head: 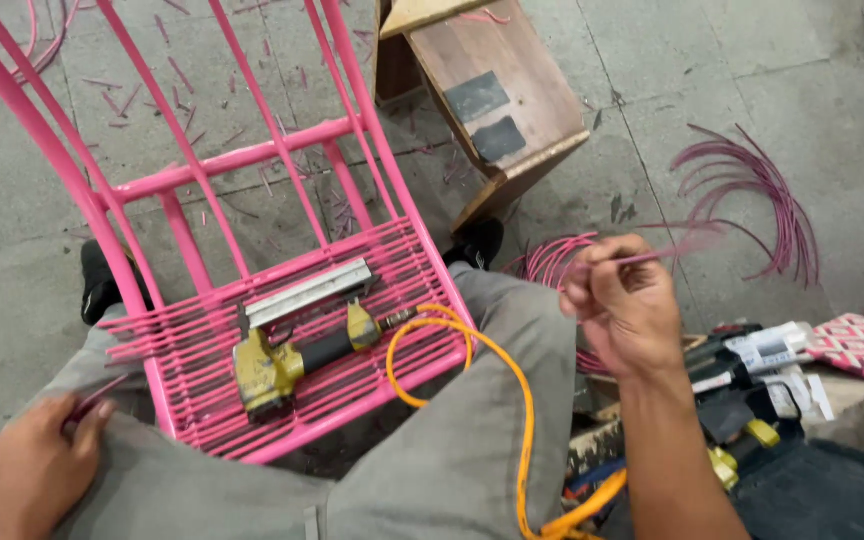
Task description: Weaving plastic strips into a chair frame and securing them with a nail gun.
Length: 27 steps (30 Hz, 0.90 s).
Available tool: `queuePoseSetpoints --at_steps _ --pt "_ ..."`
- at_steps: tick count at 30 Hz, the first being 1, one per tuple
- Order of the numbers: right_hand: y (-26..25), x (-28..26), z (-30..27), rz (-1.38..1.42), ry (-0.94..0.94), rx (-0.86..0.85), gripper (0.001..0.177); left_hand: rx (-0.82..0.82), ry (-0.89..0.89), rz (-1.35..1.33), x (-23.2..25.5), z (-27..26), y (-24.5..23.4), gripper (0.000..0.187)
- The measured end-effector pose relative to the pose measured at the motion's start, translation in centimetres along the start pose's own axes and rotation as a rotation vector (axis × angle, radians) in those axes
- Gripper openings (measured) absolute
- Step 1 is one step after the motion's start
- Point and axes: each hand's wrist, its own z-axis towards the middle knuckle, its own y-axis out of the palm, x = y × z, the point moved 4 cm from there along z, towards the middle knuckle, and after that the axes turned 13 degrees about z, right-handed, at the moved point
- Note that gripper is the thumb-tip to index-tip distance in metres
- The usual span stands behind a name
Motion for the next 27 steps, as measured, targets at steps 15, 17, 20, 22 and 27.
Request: queuePoseSetpoints --at_steps 15,17,20,22,27 --pt "-19.9 8.3 26.1 -1.042 -0.014 0.147 0.016 -0.202 0.658 -0.756 40.6 11.2 -9.3 0.015" --pt "-18.7 8.5 26.5 -1.107 0.034 0.152 0.017 -0.210 0.634 -0.652 47.7 14.2 -5.7 0.021" --pt "-17.8 8.4 26.6 -1.252 0.007 0.103 0.017 -0.219 0.563 -0.540 55.0 17.8 -2.5 0.042" --pt "-17.3 8.5 26.6 -1.330 -0.069 0.049 0.017 -0.222 0.518 -0.531 57.9 19.5 -0.3 0.057" --pt "-16.3 8.9 26.0 -1.425 -0.152 -0.009 0.013 -0.036 0.523 -0.415 61.2 20.7 4.0 0.019"
